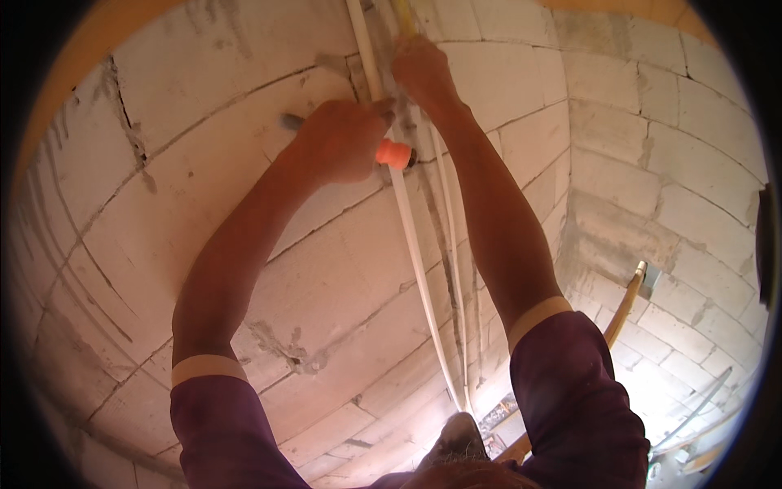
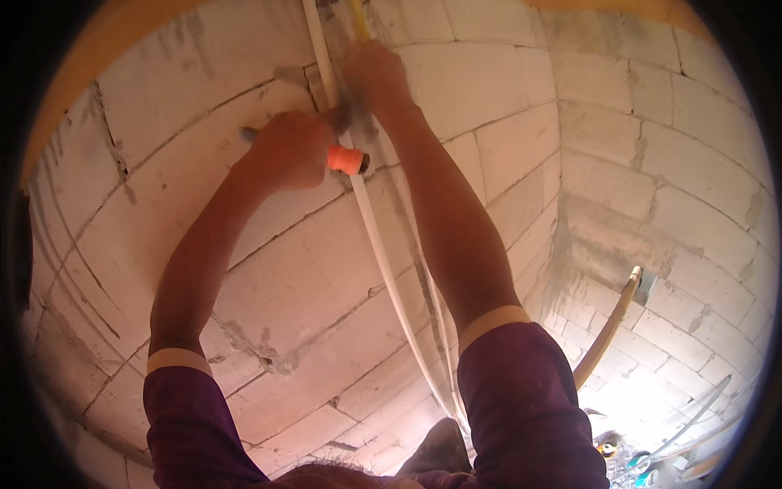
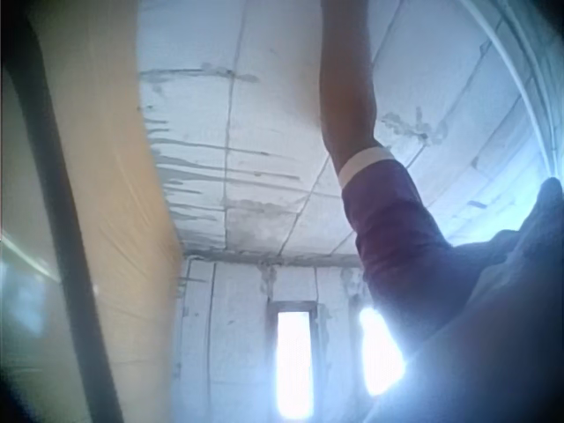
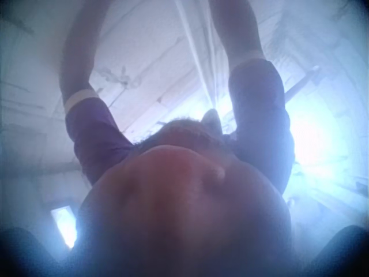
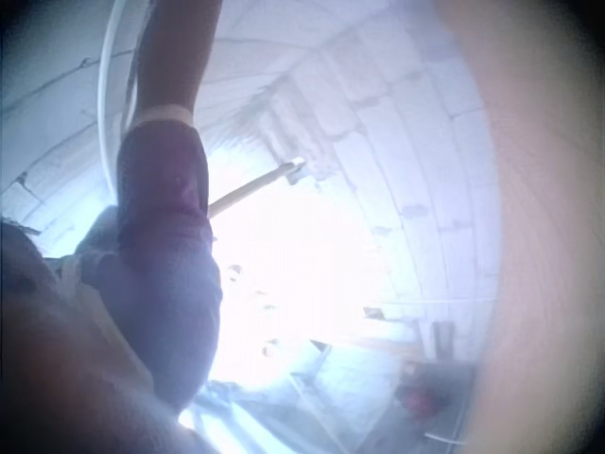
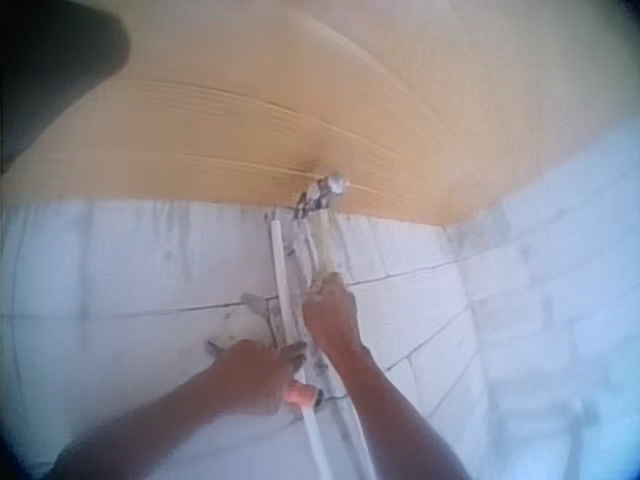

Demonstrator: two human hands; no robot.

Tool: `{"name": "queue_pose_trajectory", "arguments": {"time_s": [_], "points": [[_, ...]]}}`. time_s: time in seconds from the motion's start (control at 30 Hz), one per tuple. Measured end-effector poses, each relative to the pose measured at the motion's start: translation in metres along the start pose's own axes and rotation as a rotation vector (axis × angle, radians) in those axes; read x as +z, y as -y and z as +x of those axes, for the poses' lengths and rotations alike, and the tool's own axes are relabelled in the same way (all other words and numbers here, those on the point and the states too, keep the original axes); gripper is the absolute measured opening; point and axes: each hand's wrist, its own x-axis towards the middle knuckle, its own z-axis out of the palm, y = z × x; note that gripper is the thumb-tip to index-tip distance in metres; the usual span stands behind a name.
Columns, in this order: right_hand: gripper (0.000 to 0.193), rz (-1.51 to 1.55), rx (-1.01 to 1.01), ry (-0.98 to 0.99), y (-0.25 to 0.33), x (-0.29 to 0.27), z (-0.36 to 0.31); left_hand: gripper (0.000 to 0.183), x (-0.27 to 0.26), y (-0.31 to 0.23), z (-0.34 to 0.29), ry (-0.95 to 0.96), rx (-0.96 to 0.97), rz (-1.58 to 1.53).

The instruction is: The person secures white PVC pipes to a white brick wall using a hammer and a red-handled tool. They repeatedly position the tool against the pipe and strike it with the hammer to fasten the pipe to the wall.

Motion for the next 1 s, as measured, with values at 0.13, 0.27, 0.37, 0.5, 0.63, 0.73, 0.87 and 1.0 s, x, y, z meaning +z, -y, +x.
{"name": "queue_pose_trajectory", "arguments": {"time_s": [0.13, 0.27, 0.37, 0.5, 0.63, 0.73, 0.87, 1.0], "points": [[0.048, 0.013, 0.005, 0.121, -0.003, -0.013, 0.001, 0.05, 0.0, 0.003, -0.003, 0.025, 0.01, 0.055], [0.048, -0.041, -0.091, -0.098, 0.02, -0.025, -0.008, 0.05, -0.003, 0.001, -0.002, 0.067, -0.018, 0.073], [0.047, 0.012, -0.111, -0.178, -0.004, -0.002, 0.008, 0.047, -0.001, 0.0, 0.002, 0.072, -0.009, 0.076], [0.048, -0.069, -0.114, 0.056, -0.017, -0.002, 0.008, 0.046, 0.006, 0.003, -0.004, -0.044, 0.026, 0.05], [0.048, 0.007, -0.016, -0.002, 0.02, -0.018, -0.006, 0.053, -0.004, 0.003, -0.002, 0.094, 0.003, 0.109], [0.049, 0.05, -0.046, -0.13, 0.013, -0.012, -0.004, 0.052, -0.004, -0.003, 0.002, 0.113, -0.023, 0.104], [0.049, -0.111, -0.17, 0.01, -0.024, 0.005, 0.002, 0.05, 0.001, 0.002, 0.001, 0.068, 0.016, 0.107], [0.049, 0.06, 0.014, 0.016, -0.007, -0.008, -0.002, 0.049, 0.0, 0.007, -0.005, 0.047, 0.018, 0.115]]}}
